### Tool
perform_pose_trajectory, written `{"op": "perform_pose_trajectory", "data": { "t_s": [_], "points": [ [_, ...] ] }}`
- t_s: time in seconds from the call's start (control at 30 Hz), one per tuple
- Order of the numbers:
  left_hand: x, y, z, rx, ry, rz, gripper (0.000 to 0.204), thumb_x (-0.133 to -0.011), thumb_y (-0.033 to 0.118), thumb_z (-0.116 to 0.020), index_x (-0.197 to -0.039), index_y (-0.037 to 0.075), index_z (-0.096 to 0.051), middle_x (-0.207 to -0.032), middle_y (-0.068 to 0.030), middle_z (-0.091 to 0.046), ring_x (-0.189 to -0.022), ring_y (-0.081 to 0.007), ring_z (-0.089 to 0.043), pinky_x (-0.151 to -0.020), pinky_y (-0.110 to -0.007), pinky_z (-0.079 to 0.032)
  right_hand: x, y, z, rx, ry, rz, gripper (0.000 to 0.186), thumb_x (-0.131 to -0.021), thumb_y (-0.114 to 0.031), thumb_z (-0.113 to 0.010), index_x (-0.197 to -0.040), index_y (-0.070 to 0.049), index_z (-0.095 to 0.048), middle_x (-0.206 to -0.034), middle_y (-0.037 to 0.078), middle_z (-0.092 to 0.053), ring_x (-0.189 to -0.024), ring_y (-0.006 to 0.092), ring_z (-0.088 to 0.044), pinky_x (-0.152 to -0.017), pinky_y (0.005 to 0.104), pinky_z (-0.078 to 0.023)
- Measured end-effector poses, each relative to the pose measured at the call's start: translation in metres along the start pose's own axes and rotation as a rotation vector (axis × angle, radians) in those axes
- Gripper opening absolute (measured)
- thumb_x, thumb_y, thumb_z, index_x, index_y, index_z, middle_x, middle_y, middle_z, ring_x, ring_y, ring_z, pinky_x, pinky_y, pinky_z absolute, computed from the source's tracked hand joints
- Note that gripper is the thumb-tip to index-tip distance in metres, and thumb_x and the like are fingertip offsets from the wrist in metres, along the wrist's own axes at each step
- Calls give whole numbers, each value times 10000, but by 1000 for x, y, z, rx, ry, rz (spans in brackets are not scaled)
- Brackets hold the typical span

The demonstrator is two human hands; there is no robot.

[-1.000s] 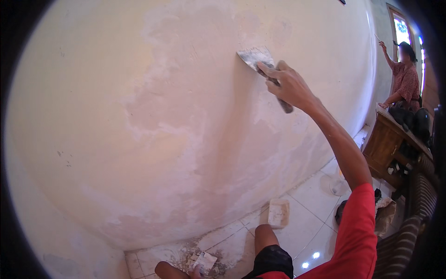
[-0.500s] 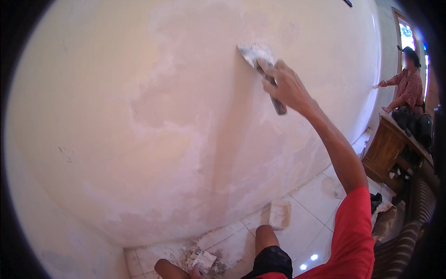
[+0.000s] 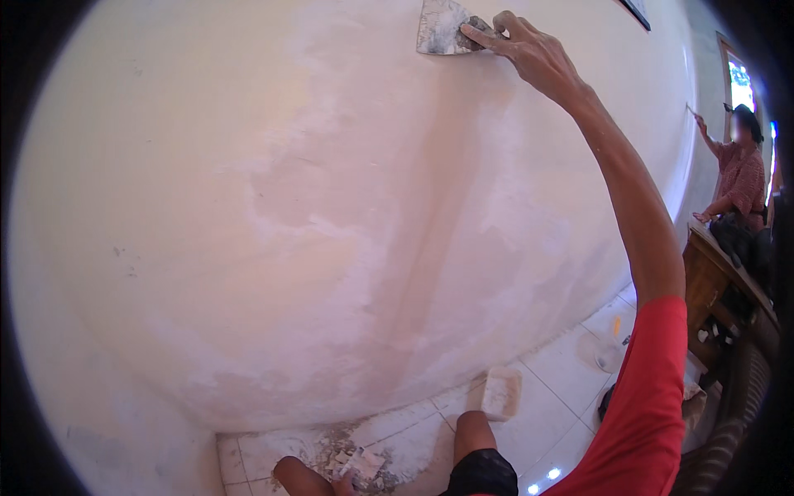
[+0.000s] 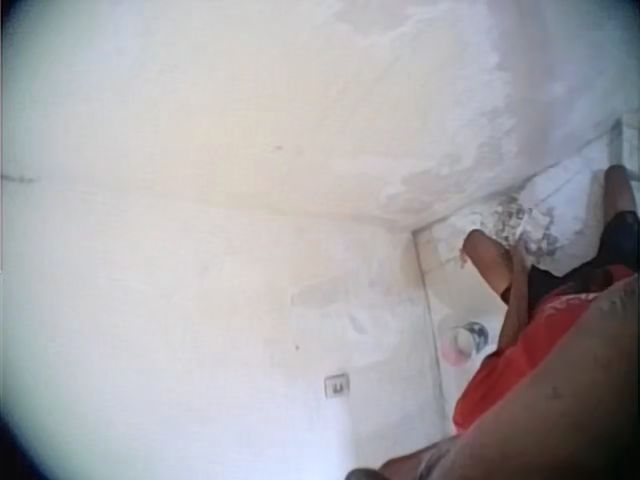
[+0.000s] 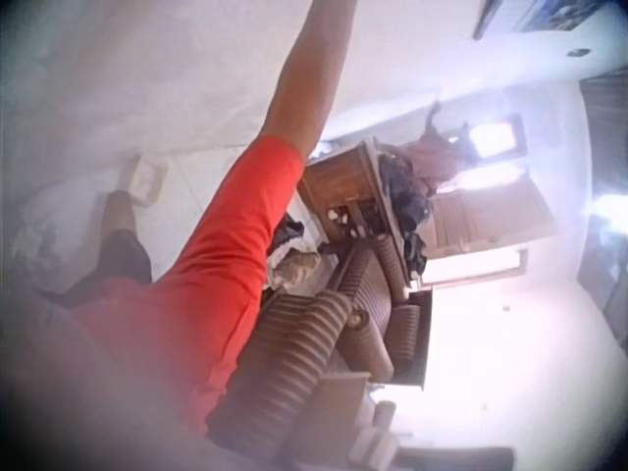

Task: The person applies putty to a wall using putty knives, repeatedly scooping paste from a container onto a putty knife and smoothing it onto the wall surface.

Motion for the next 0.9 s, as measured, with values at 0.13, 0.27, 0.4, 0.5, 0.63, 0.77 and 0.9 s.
{"op": "perform_pose_trajectory", "data": {
  "t_s": [0.13,0.27,0.4,0.5,0.63,0.77,0.9],
  "points": [
    [-2,-2,-1,-3,5,-2,361,-970,254,-537,-1226,1,-562,-1127,-79,-601,-1023,-216,-555,-895,-357,-474,16,22,-26,23,28,-14,761,-819,113,-553,-1426,-343,-495,-986,49,-522,-849,227,-573,-708,376,-519],
    [-5,-8,0,6,3,0,365,-973,260,-535,-1228,0,-563,-1129,-78,-600,-1024,-216,-553,-896,-357,-473,46,57,-36,82,-164,-194,720,-858,94,-515,-1447,-317,-473,-971,76,-513,-855,252,-577,-733,373,-512],
    [-4,-7,4,2,-7,-4,369,-975,265,-533,-1230,-1,-563,-1131,-77,-599,-1025,-216,-551,-897,-357,-472,79,72,-29,25,-315,-388,594,-909,-17,-536,-1437,-286,-496,-920,107,-521,-820,267,-566,-760,380,-491],
    [-4,-11,6,-8,-14,-3,373,-977,269,-532,-1232,-1,-564,-1132,-77,-599,-1026,-216,-549,-898,-357,-471,72,64,-11,-349,-171,-525,477,-911,-253,-569,-1378,-154,-568,-836,148,-544,-820,261,-570,-832,406,-456],
    [1,-10,8,-9,-12,-8,377,-980,274,-530,-1234,-2,-564,-1134,-76,-598,-1027,-215,-547,-899,-357,-470,3,21,8,-354,-73,-481,494,-892,-254,-568,-1367,-117,-570,-866,172,-592,-812,272,-591,-829,407,-468],
    [0,-14,10,-15,-18,-9,382,-982,279,-528,-1236,-3,-565,-1135,-76,-597,-1028,-215,-545,-899,-357,-469,-12,0,-11,-438,-211,-511,483,-869,-242,-575,-1325,-81,-598,-833,210,-624,-765,293,-615,-806,409,-485],
    [-1,-19,14,-33,-22,-10,386,-985,285,-526,-1238,-4,-565,-1137,-75,-596,-1029,-215,-543,-900,-357,-468,12,-30,-17,-359,-152,-378,496,-874,-211,-576,-1357,-101,-570,-930,229,-598,-806,343,-620,-794,425,-503]
  ]
}}
Point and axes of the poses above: each hand's wrist, its own x-axis away from the middle knuckle, its own z-axis out of the back of the hand, y = z × x, the point moved 10 cm from there along -x, towards the middle knuckle
